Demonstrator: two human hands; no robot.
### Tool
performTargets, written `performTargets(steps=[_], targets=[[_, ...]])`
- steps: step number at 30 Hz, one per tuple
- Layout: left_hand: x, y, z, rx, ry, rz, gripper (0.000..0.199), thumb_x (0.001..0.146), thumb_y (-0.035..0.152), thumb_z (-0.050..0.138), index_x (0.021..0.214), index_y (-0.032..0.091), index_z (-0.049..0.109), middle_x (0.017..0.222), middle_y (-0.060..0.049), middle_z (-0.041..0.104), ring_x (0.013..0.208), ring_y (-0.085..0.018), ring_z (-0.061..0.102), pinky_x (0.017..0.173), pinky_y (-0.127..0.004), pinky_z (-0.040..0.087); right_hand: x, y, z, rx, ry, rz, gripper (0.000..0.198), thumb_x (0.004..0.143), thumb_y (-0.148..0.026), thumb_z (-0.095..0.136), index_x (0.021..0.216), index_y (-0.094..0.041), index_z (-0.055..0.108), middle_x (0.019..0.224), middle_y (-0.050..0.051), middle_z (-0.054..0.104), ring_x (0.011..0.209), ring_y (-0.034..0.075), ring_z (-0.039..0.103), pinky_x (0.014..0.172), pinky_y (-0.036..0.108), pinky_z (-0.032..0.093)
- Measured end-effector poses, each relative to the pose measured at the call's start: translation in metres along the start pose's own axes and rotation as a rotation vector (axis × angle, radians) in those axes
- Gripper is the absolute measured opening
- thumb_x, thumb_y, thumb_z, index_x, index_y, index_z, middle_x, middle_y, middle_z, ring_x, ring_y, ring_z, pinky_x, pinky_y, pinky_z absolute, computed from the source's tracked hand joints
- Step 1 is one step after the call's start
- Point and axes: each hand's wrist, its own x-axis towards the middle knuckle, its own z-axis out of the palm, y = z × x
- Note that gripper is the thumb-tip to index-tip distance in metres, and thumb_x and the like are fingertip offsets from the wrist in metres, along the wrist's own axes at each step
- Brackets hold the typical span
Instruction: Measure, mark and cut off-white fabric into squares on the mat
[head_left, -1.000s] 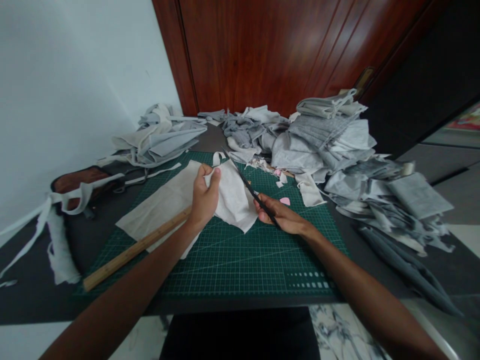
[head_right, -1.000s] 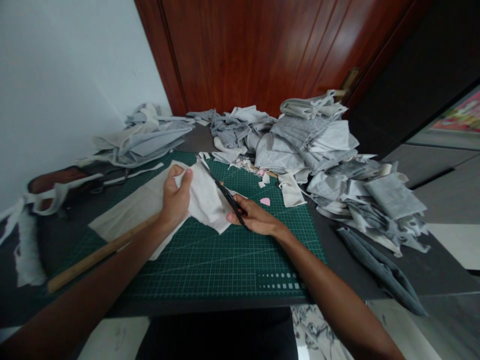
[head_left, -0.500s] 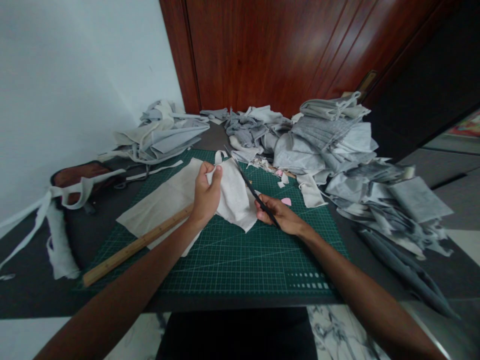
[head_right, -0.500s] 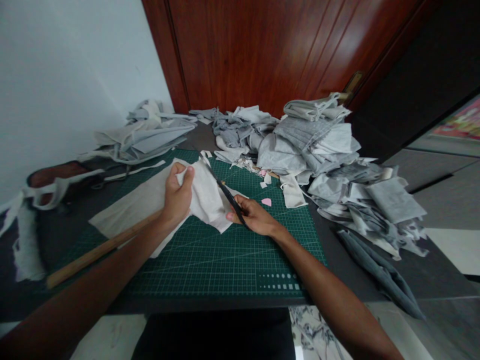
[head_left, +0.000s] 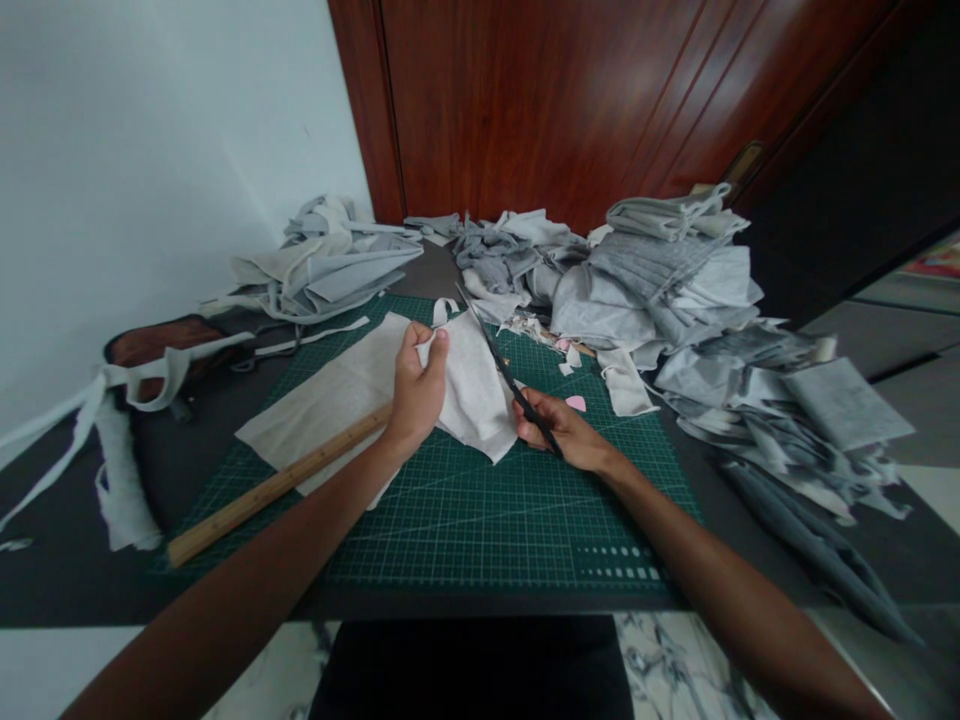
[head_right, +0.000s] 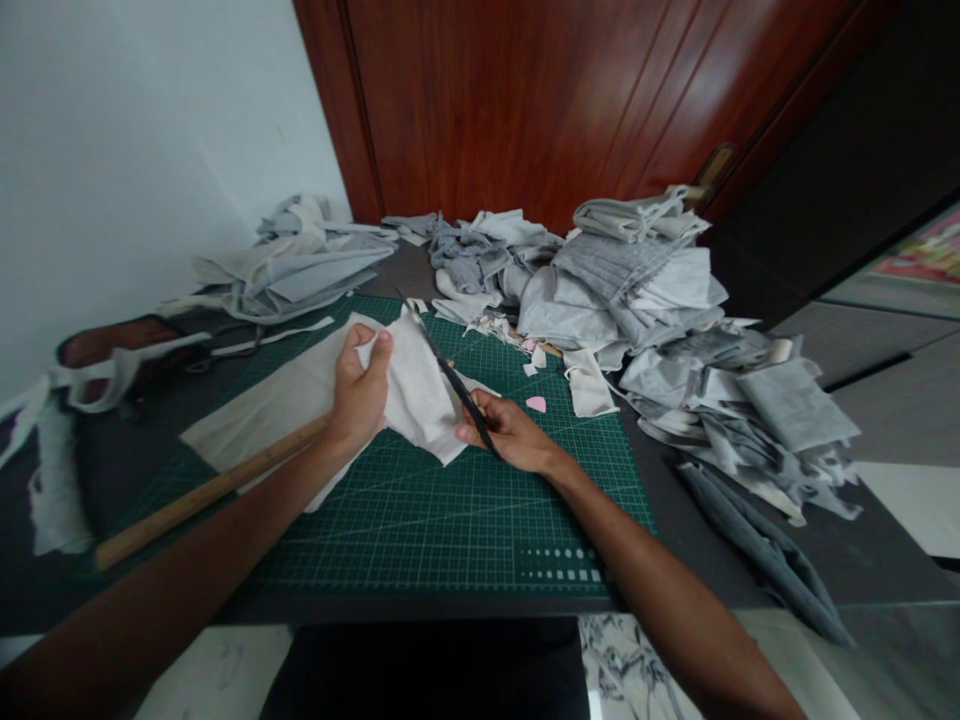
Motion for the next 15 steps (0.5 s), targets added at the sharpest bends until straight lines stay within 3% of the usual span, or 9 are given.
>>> performTargets(steps=[10, 15], targets=[[0.0006, 0.0001, -0.0003, 0.0, 0.015, 0.039, 0.049, 0.093, 0.065, 0.068, 0.085, 0.024, 0.044, 0.081, 0.002, 0.04, 0.08, -0.016, 0.05, 0.074, -0.026, 0.048, 0.0001, 0.0022, 0.0019, 0.017, 0.025, -0.005, 0.055, 0.082, -0.067, 0.079, 0.085, -0.023, 0.047, 0.062, -0.01, 0.041, 0.051, 0.008, 0.032, 0.048, 0.023, 0.023], [0.0022, -0.0027, -0.0012, 0.039, 0.008, 0.074, 0.053, 0.092, 0.072, 0.064, 0.086, 0.024, 0.043, 0.081, 0.002, 0.04, 0.077, -0.015, 0.047, 0.074, -0.027, 0.046, 0.0004, 0.0037, 0.0027, 0.055, 0.011, 0.006, 0.052, 0.085, -0.066, 0.078, 0.085, -0.023, 0.047, 0.055, -0.011, 0.047, 0.045, 0.008, 0.039, 0.046, 0.022, 0.03]])
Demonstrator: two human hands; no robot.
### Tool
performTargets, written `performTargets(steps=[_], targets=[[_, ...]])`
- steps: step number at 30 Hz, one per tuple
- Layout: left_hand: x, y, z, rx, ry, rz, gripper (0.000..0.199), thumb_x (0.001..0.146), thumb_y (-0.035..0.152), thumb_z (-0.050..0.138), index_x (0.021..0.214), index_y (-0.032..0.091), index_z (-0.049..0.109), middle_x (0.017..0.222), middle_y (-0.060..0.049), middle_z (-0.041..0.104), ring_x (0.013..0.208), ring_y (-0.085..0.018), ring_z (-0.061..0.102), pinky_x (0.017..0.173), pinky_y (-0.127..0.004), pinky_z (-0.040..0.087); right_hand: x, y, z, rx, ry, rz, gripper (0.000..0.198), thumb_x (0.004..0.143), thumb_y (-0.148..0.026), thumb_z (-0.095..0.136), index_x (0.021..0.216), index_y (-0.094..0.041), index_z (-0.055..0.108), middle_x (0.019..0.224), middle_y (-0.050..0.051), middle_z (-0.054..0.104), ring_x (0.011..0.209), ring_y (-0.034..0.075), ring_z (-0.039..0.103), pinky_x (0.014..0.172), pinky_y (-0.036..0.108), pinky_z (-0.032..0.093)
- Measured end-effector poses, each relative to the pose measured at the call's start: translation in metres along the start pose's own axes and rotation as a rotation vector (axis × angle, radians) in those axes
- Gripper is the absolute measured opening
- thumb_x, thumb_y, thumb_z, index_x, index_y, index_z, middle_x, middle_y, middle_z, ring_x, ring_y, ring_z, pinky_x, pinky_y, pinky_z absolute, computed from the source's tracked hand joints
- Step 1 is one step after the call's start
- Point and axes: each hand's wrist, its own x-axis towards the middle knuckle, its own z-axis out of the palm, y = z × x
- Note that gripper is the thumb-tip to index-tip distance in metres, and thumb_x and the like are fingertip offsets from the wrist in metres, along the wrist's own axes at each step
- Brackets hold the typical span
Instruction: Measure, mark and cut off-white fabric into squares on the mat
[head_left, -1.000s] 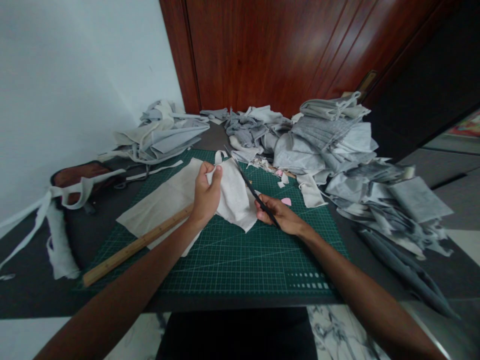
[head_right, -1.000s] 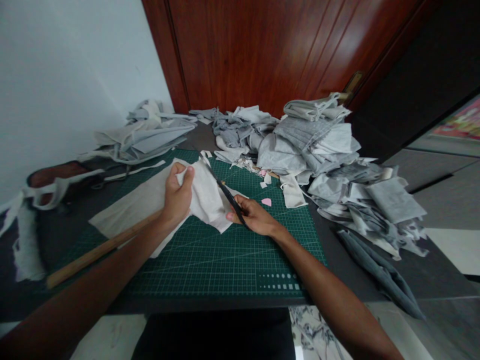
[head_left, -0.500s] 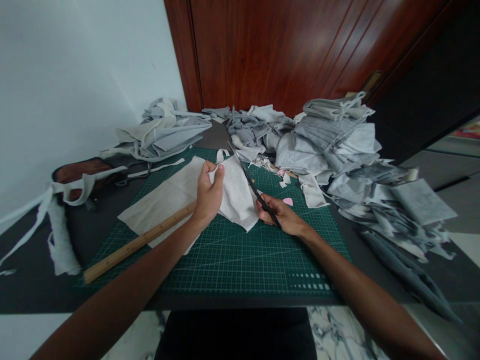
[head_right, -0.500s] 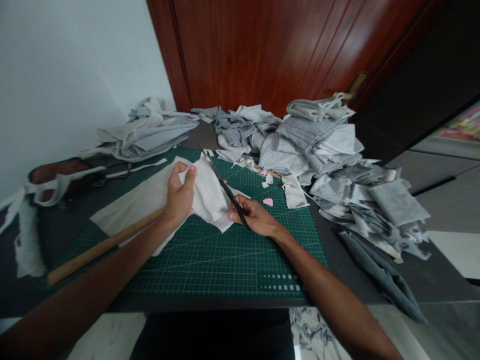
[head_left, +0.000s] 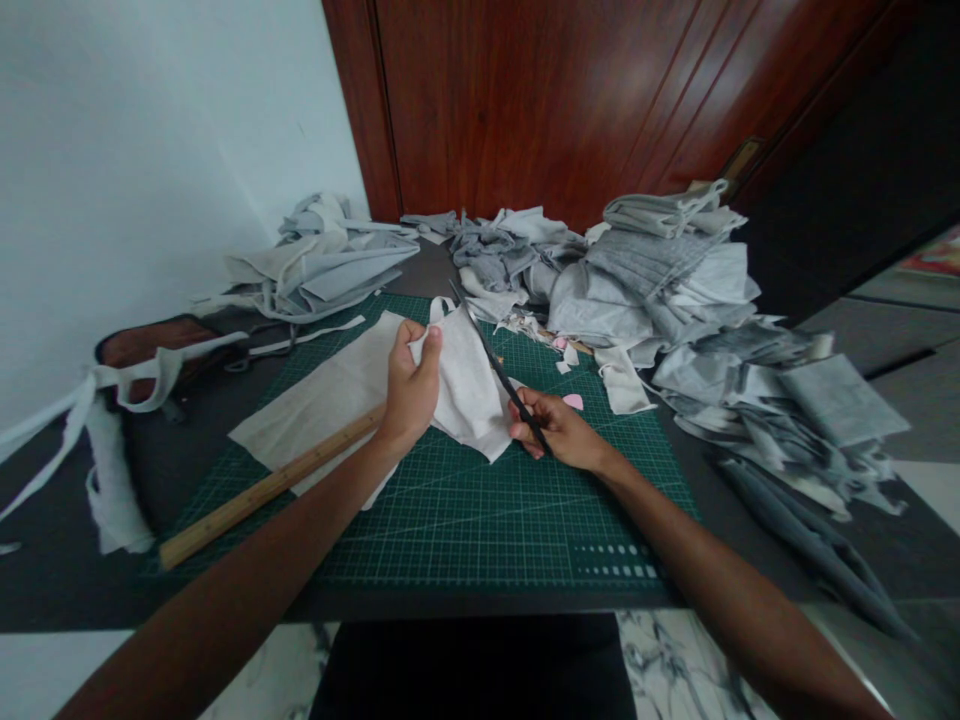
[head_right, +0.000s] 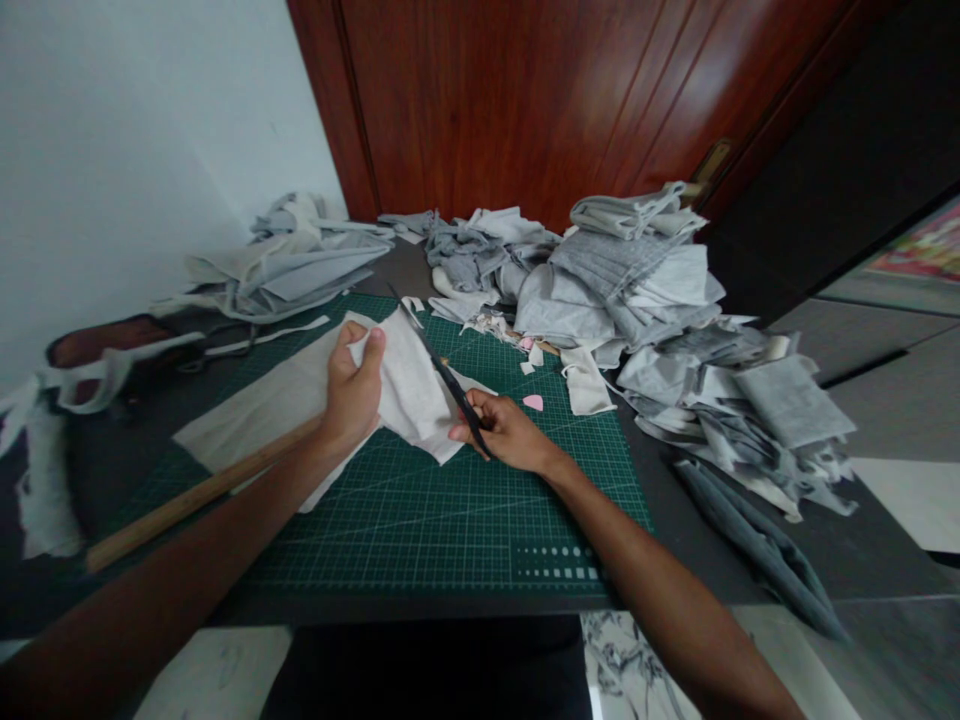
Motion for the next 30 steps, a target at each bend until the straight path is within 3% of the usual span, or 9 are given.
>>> performTargets(steps=[7, 12, 18, 22, 26, 30], targets=[[0.004, -0.003, -0.002, 0.089, 0.013, 0.076, 0.055, 0.094, 0.076, 0.057, 0.086, 0.024, 0.042, 0.08, 0.003, 0.04, 0.075, -0.015, 0.044, 0.077, -0.029, 0.041, 0.001, 0.004, 0.003, 0.028, 0.015, 0.004, 0.048, 0.084, -0.057, 0.082, 0.086, -0.024, 0.047, 0.052, -0.011, 0.049, 0.04, 0.008, 0.043, 0.042, 0.021, 0.032], [0.004, -0.004, -0.002, 0.09, 0.021, 0.064, 0.056, 0.093, 0.077, 0.057, 0.086, 0.024, 0.042, 0.077, 0.004, 0.04, 0.071, -0.014, 0.042, 0.072, -0.028, 0.039, 0.001, 0.001, 0.001, 0.052, 0.126, -0.02, 0.052, 0.082, -0.065, 0.08, 0.085, -0.024, 0.047, 0.055, -0.011, 0.045, 0.04, 0.008, 0.04, 0.041, 0.023, 0.029], [0.004, -0.01, -0.002, 0.068, 0.017, 0.063, 0.053, 0.095, 0.076, 0.057, 0.088, 0.024, 0.044, 0.08, 0.003, 0.041, 0.074, -0.014, 0.043, 0.076, -0.028, 0.041, -0.003, -0.008, -0.008, 0.0, 0.257, -0.191, 0.052, 0.088, -0.07, 0.072, 0.093, -0.023, 0.051, 0.079, -0.004, 0.048, 0.061, 0.011, 0.043, 0.056, 0.027, 0.034], [0.005, -0.014, 0.0, 0.01, 0.045, 0.033, 0.051, 0.092, 0.074, 0.063, 0.097, 0.025, 0.049, 0.086, 0.002, 0.047, 0.08, -0.015, 0.049, 0.079, -0.028, 0.045, 0.0, -0.01, -0.005, 0.024, 0.304, -0.163, 0.051, 0.089, -0.07, 0.07, 0.095, -0.024, 0.05, 0.081, -0.004, 0.046, 0.065, 0.012, 0.044, 0.06, 0.028, 0.037], [0.002, -0.011, 0.004, -0.128, -0.062, -0.075, 0.054, 0.091, 0.074, 0.065, 0.111, 0.026, 0.056, 0.093, -0.001, 0.058, 0.084, -0.018, 0.059, 0.077, -0.029, 0.051, 0.005, -0.011, 0.002, 0.118, 0.321, -0.115, 0.055, 0.082, -0.067, 0.08, 0.093, -0.025, 0.047, 0.081, -0.004, 0.053, 0.061, 0.011, 0.045, 0.057, 0.027, 0.039], [-0.004, -0.007, 0.005, -0.122, -0.165, -0.056, 0.049, 0.095, 0.067, 0.064, 0.121, 0.025, 0.062, 0.107, -0.006, 0.068, 0.098, -0.022, 0.067, 0.084, -0.033, 0.056, 0.007, -0.011, 0.007, 0.163, 0.26, -0.084, 0.055, 0.079, -0.066, 0.082, 0.094, -0.025, 0.047, 0.079, -0.004, 0.06, 0.059, 0.011, 0.049, 0.056, 0.027, 0.043]])
